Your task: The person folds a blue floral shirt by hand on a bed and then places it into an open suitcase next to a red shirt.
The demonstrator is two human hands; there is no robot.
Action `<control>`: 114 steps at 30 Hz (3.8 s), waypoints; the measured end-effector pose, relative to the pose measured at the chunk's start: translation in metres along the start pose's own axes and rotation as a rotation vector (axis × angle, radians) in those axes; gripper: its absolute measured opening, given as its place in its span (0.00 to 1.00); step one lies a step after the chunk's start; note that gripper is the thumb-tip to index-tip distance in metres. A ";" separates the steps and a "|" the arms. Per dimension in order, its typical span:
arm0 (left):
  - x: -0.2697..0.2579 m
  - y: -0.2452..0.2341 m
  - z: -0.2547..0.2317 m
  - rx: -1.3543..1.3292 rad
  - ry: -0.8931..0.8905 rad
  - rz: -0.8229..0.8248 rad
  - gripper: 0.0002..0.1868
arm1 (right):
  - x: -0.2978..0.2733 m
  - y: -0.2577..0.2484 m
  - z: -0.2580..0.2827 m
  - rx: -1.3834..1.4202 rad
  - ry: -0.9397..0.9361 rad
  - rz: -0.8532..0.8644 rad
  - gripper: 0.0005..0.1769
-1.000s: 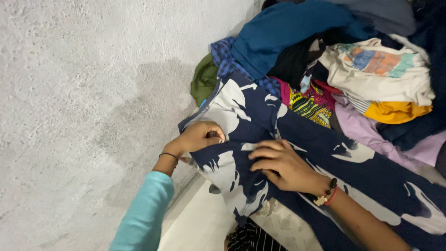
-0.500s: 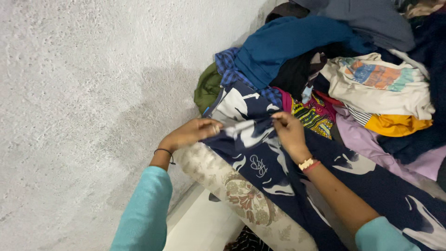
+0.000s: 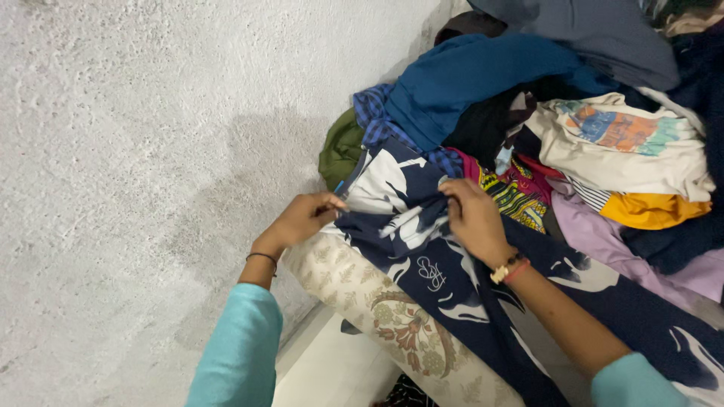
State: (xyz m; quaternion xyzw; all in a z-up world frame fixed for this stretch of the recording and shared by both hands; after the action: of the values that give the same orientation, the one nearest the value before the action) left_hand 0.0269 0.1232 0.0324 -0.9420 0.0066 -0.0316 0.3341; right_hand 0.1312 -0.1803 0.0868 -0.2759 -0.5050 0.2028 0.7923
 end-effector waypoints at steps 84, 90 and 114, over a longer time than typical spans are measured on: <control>0.069 0.048 0.023 -0.474 -0.169 -0.126 0.23 | -0.063 0.038 -0.055 0.795 0.752 0.055 0.13; 0.062 0.038 0.011 -0.537 -0.237 0.079 0.34 | -0.030 0.005 0.015 0.601 0.402 0.188 0.06; 0.037 0.015 -0.003 0.161 -0.111 -0.137 0.18 | -0.051 0.007 0.074 0.274 0.101 0.491 0.19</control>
State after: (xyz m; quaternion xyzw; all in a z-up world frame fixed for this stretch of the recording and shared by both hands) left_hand 0.0634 0.1084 0.0277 -0.9107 -0.0787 -0.0027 0.4054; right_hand 0.0432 -0.1881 0.0722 -0.2899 -0.3508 0.4410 0.7736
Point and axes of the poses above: each hand's wrist, its own x-axis towards the middle knuckle, its own y-axis out of the palm, z = x × y, the point moved 6 cm from there along x, towards the middle knuckle, and after that the axes turned 6 degrees about z, right-handed, at the moved point
